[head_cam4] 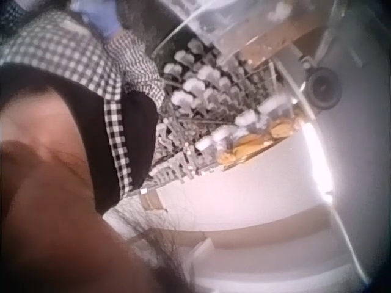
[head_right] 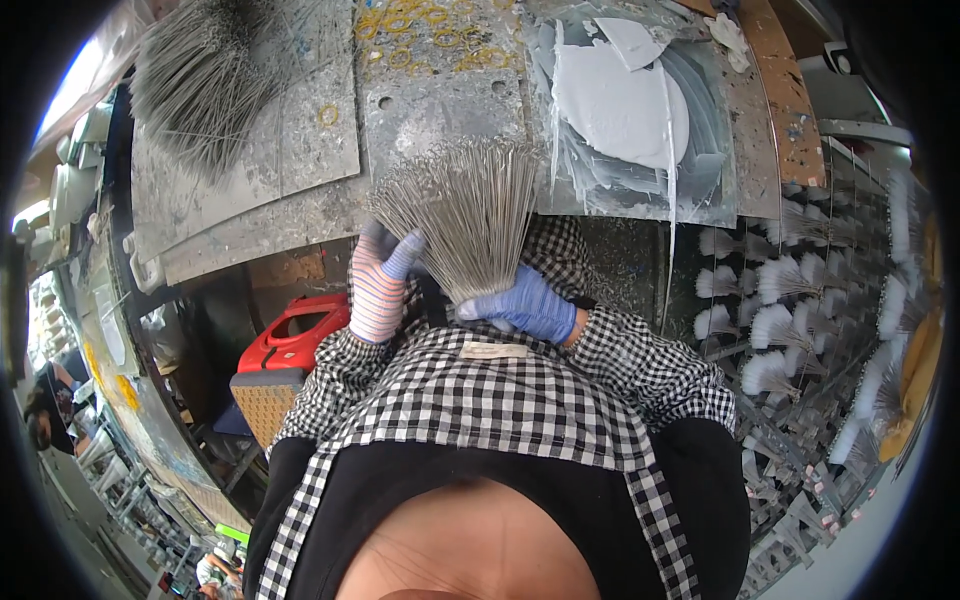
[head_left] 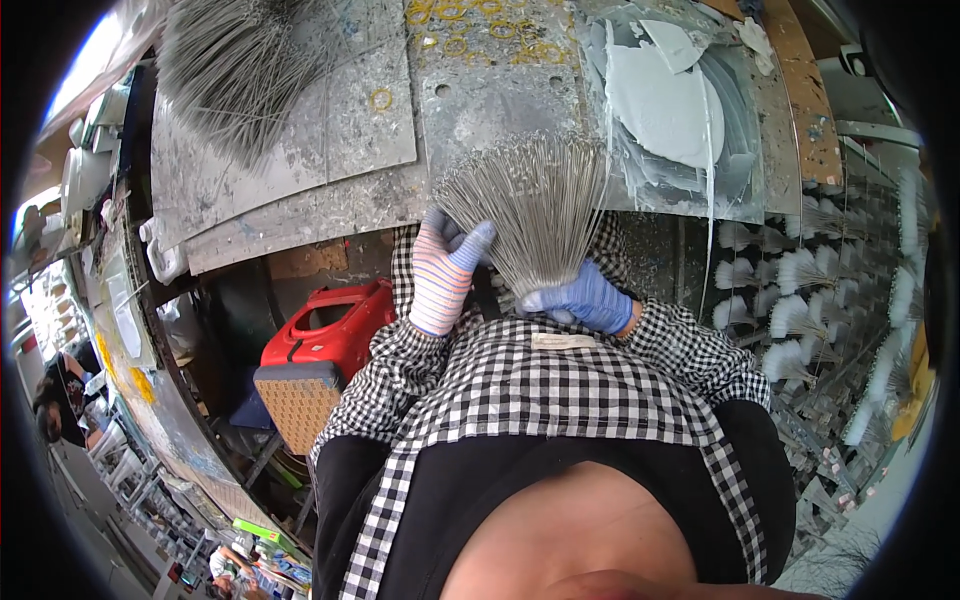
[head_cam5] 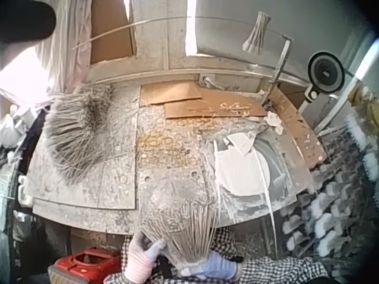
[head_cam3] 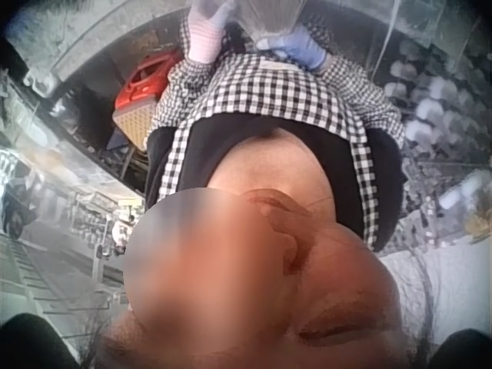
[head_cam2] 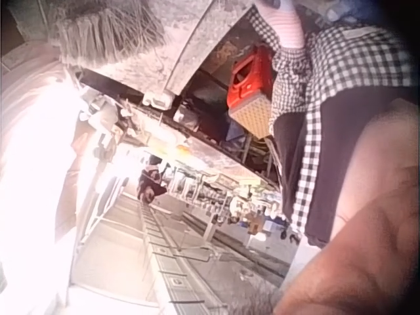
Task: Gathering and sorting bundles of synthetic brush bristles and dipping them into an adhesive.
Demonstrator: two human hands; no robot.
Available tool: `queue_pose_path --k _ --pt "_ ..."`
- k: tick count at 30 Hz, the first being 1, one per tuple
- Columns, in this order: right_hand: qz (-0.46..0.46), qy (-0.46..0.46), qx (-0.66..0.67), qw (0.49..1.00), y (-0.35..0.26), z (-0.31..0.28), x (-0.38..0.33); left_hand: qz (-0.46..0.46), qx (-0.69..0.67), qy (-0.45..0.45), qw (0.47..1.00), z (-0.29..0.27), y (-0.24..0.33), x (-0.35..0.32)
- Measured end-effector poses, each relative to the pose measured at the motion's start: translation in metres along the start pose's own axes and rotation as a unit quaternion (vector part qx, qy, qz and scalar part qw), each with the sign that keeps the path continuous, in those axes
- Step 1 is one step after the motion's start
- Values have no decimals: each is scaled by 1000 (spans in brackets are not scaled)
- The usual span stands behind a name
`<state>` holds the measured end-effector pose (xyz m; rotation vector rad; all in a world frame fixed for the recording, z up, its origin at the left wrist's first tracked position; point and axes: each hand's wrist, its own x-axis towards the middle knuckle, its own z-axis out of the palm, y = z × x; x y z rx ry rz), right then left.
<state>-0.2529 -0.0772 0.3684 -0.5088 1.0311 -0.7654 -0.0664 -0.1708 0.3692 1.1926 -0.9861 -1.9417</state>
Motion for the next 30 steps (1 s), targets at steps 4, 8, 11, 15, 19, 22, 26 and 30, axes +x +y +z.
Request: queue_pose_path --k 4,8,11,15,19,22,26,30 --pt "-38 16 0 999 6 -2 -1 20 -40 22 999 -6 -12 -3" --pt "-35 33 -32 998 12 -4 -2 23 -66 7 998 -11 -2 -12" --pt "-73 65 -22 995 14 -3 -2 1 -212 -71 975 -10 4 -13" --pt "-59 12 -21 998 2 -5 -4 88 -163 -174 967 -11 -14 -9" --pt "-35 -201 -73 976 17 -11 19 -40 -92 -370 924 -10 0 22" --pt "-128 -136 117 975 81 -16 56 -95 -222 -354 904 29 12 15" --pt "-8 -256 -58 965 6 -11 24 -48 -69 -281 956 24 11 2" --pt "-275 -83 -407 867 -45 -16 27 224 316 -276 880 29 58 6"
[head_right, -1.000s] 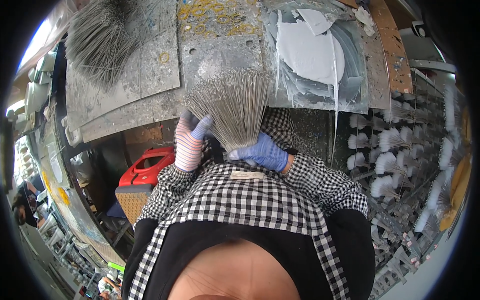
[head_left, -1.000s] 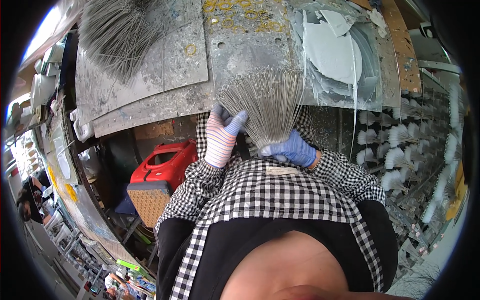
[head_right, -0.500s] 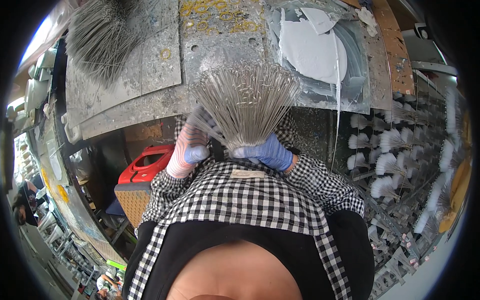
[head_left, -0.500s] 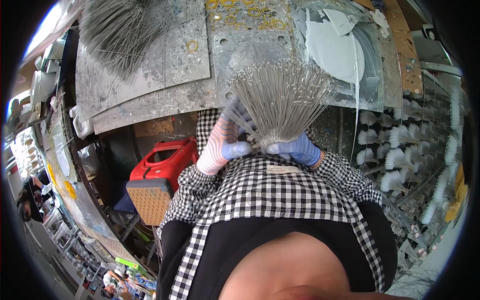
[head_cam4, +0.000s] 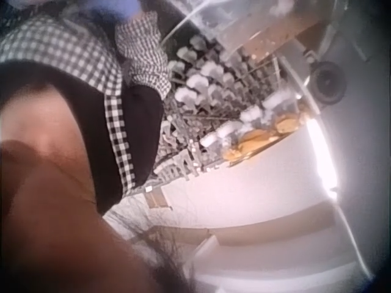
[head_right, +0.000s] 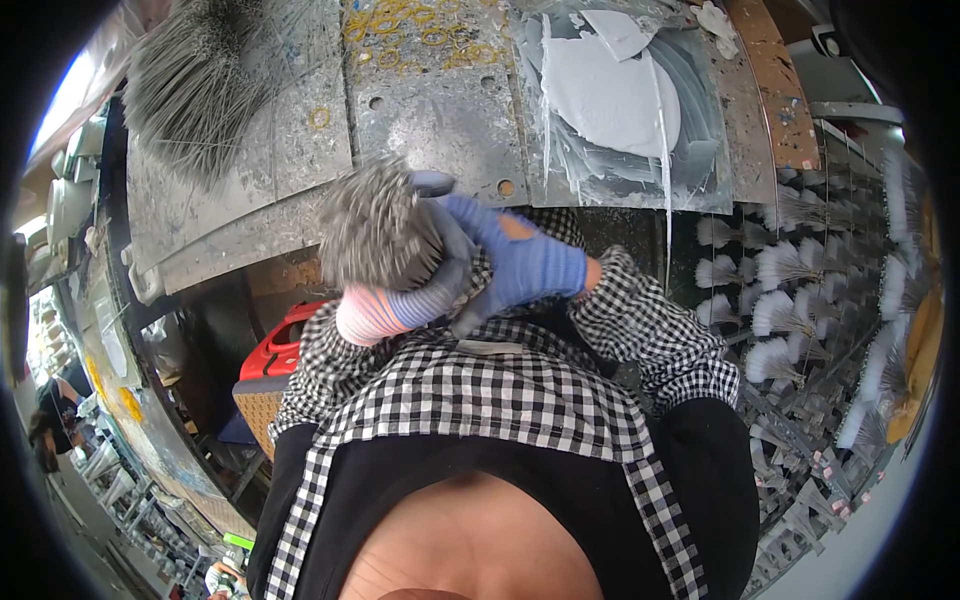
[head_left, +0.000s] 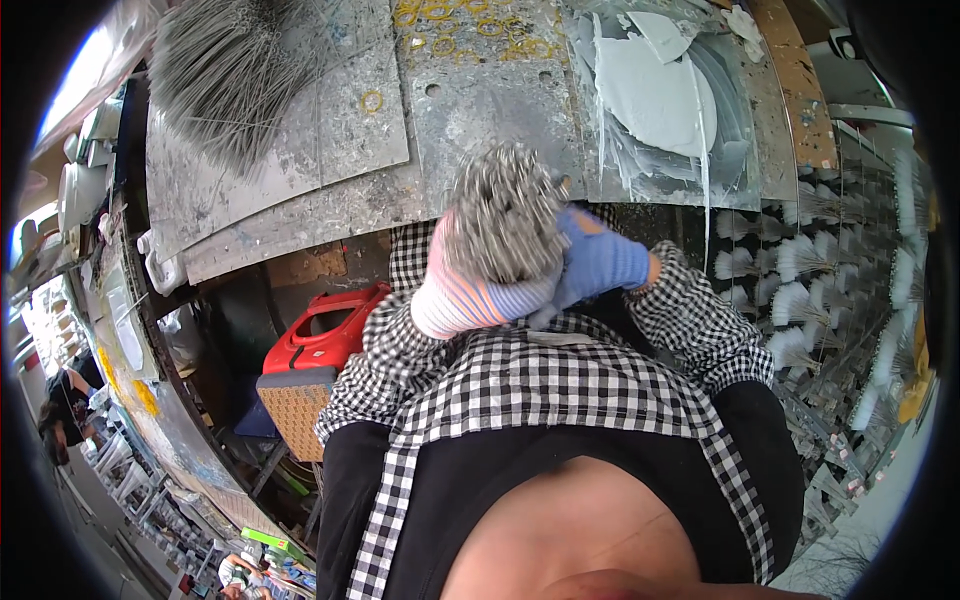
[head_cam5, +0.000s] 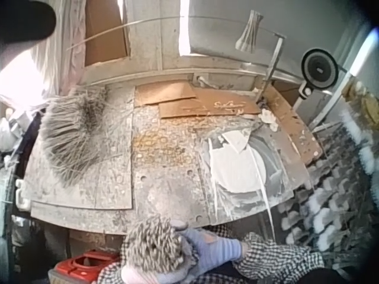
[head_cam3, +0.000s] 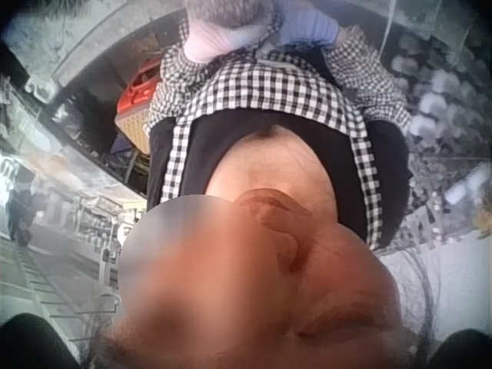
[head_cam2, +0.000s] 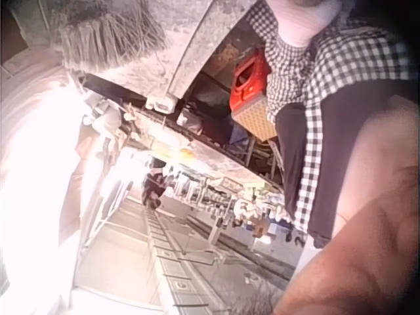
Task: Gathering and sorting bundles of synthetic brush bristles and dipping them into an adhesive.
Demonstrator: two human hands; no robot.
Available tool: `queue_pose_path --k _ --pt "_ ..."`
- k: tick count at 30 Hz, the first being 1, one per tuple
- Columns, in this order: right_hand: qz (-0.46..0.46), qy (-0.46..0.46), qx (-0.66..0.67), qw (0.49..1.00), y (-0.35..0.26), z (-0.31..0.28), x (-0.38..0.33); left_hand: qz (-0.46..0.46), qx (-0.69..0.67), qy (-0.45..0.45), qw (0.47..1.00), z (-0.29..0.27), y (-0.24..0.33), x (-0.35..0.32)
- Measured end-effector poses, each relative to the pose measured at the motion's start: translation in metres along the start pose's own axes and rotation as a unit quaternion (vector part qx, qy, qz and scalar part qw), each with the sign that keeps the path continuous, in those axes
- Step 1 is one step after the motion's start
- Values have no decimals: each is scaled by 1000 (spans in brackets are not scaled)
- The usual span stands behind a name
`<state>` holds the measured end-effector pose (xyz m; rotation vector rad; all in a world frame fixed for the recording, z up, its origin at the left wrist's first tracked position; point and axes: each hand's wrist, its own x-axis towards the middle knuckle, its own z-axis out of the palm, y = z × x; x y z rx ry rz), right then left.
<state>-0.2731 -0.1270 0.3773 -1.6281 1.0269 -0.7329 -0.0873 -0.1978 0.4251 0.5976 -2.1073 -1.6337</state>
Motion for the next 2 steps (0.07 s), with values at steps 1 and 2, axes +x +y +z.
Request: queue_pose_path --k 1,2 --pt "25 28 -40 999 -16 -15 2 -27 -205 28 978 -5 -2 1" --pt "6 111 63 992 -10 -10 4 -52 -401 56 913 -11 -3 0"
